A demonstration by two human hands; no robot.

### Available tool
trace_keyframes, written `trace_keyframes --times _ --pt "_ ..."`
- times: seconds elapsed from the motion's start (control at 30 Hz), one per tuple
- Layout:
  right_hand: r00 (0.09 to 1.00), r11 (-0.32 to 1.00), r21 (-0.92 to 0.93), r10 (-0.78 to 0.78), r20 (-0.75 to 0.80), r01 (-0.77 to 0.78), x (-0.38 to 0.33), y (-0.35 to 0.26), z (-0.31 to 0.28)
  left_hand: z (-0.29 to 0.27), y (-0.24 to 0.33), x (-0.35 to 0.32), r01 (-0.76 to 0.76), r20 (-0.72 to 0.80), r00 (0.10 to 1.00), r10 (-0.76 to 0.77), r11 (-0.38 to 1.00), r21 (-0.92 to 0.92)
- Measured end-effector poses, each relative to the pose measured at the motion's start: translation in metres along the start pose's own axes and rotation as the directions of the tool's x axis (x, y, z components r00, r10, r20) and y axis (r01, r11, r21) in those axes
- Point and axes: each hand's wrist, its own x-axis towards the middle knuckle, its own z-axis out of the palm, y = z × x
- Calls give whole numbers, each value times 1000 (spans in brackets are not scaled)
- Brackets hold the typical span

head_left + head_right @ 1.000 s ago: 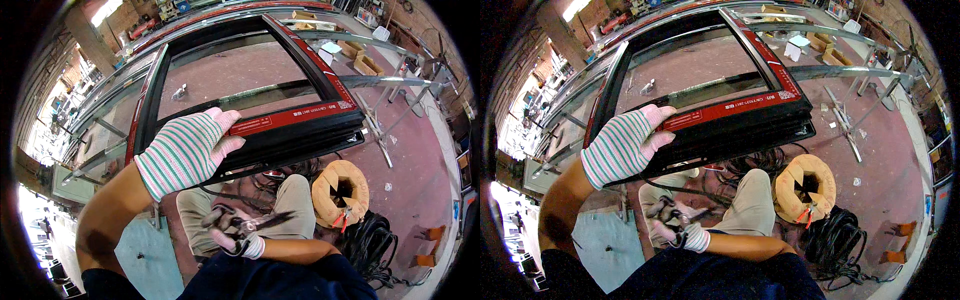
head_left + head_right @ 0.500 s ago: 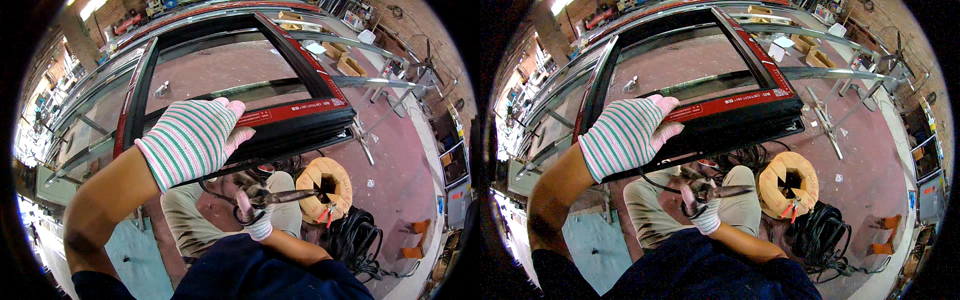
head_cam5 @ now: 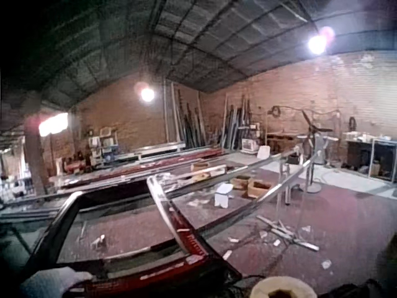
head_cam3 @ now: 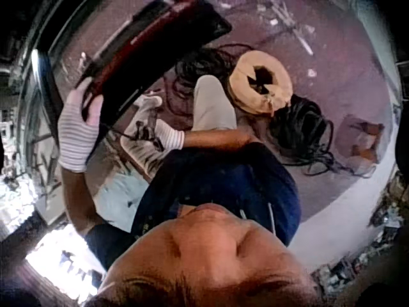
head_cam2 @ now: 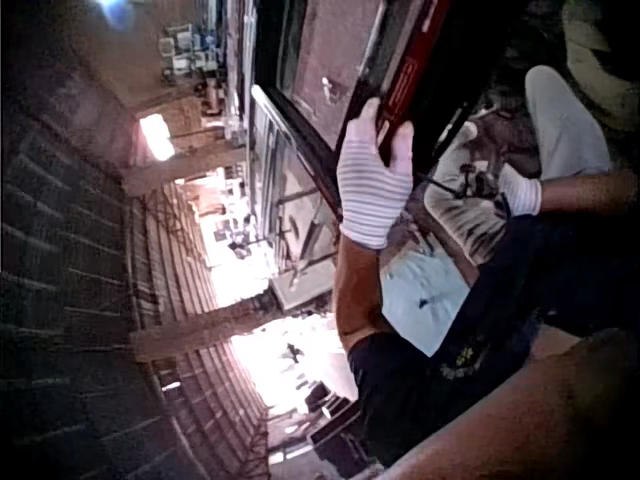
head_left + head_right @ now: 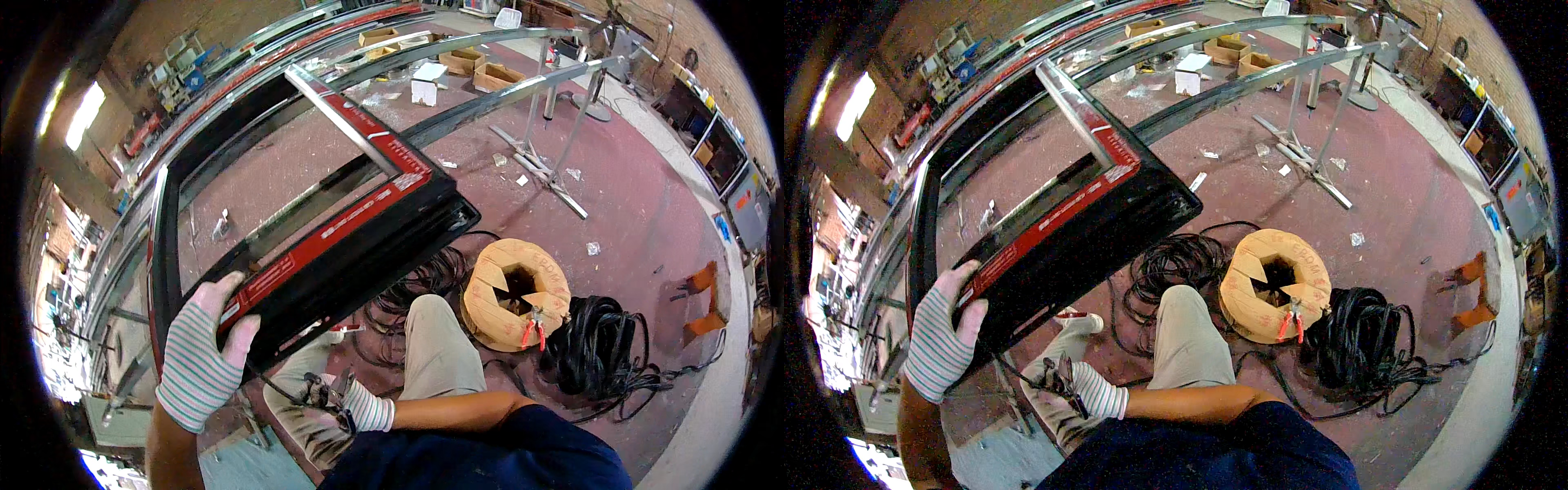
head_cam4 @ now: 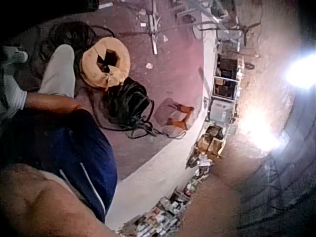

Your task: The person uses shears to trim a black rubber seal along the edges of a window frame. They repeatedly reposition the frame and cut small sections of the seal, removing excess material from the corners and sides.

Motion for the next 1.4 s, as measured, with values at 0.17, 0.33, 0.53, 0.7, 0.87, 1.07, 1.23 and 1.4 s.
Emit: trace_keyframes --times 0.17,0.33,0.53,0.7,0.87,1.07,1.23,1.4 --pt "974 980 -41 -196 -116 192 13 -57 -9 -5 4 11 31 116 992 -45 992 122" --pt "993 931 351 -72 -96 102 16 -32 4 0 5 14 -29 66 998 20 990 137" --pt "974 953 202 -225 -36 227 29 -34 25 -3 9 26 -6 123 992 6 1000 -6" --pt "992 773 634 -51 116 -35 31 -20 41 12 61 89 -333 132 940 315 930 156" --pt "999 972 231 -42 31 34 26 -53 32 43 90 146 -523 201 833 516 852 -19" --pt "993 792 606 -2 115 -69 25 -55 22 54 98 154 -553 225 815 534 833 27" --pt "1000 809 588 3 3 -4 25 -54 29 52 102 154 -587 256 796 549 804 100" --pt "983 945 275 -154 -102 176 24 -61 21 51 102 154 -576 268 802 533 809 115"
